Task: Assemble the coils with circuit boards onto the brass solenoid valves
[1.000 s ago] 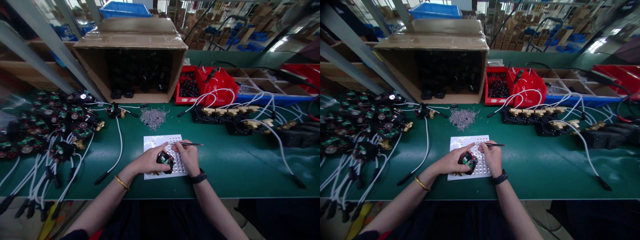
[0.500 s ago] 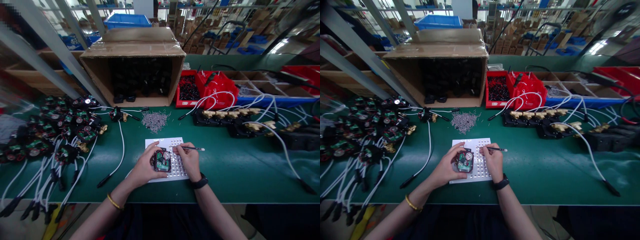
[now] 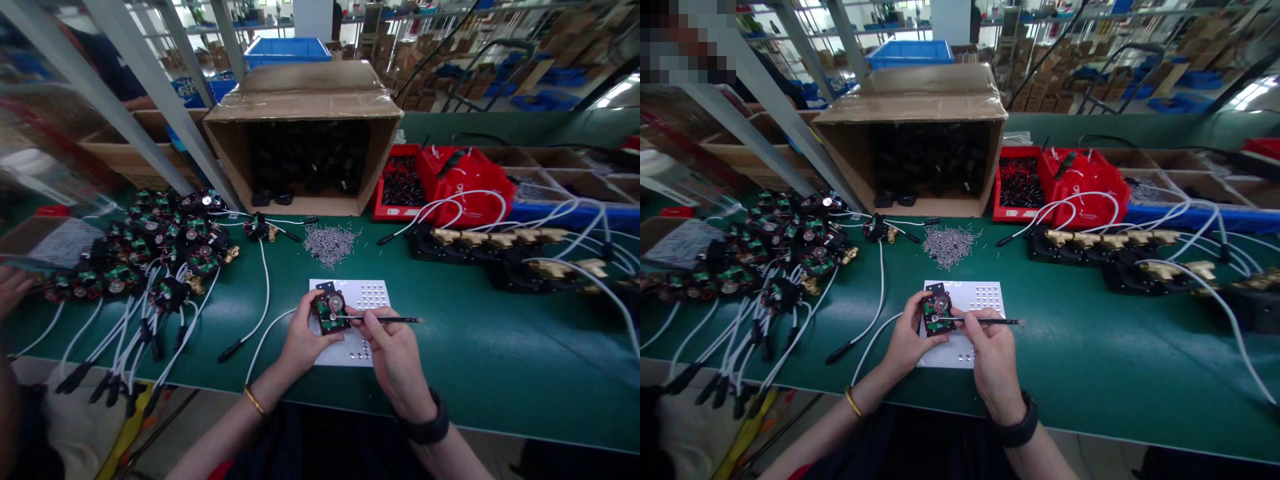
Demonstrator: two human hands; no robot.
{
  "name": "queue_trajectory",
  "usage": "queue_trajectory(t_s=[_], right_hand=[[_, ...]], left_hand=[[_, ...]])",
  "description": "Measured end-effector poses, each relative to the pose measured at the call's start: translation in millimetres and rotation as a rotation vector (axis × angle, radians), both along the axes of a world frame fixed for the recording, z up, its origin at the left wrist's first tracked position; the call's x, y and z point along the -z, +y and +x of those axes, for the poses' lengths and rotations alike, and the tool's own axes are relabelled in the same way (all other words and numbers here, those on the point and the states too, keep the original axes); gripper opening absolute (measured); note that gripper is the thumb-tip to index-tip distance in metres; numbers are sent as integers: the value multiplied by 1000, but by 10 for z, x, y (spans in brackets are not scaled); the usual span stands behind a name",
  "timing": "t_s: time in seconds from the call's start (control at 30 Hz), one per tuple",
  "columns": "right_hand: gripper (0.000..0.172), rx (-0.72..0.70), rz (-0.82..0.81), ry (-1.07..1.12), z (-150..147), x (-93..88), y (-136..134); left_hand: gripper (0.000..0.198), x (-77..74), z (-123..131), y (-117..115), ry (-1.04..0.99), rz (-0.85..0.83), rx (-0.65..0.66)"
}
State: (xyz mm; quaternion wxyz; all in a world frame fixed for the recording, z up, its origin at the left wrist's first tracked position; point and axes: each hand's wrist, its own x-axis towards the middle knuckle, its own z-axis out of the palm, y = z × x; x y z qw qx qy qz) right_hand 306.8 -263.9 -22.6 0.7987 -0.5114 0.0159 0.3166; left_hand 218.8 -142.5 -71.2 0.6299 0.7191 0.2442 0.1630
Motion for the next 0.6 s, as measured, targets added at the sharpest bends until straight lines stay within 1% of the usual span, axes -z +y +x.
queue_trajectory(t_s=[0.27,0.4,0.6], right_hand=[[17,19,-91,-88,-4,81,20],[17,16,-102,-99,-2,97,19],[16,10,-89,-88,-1,87,38]], left_hand=[[80,-34,16,-15,-15,29,-34],[79,-55,27,-21,-1,37,-41],[77,-136,32,-28,25,59,-50]])
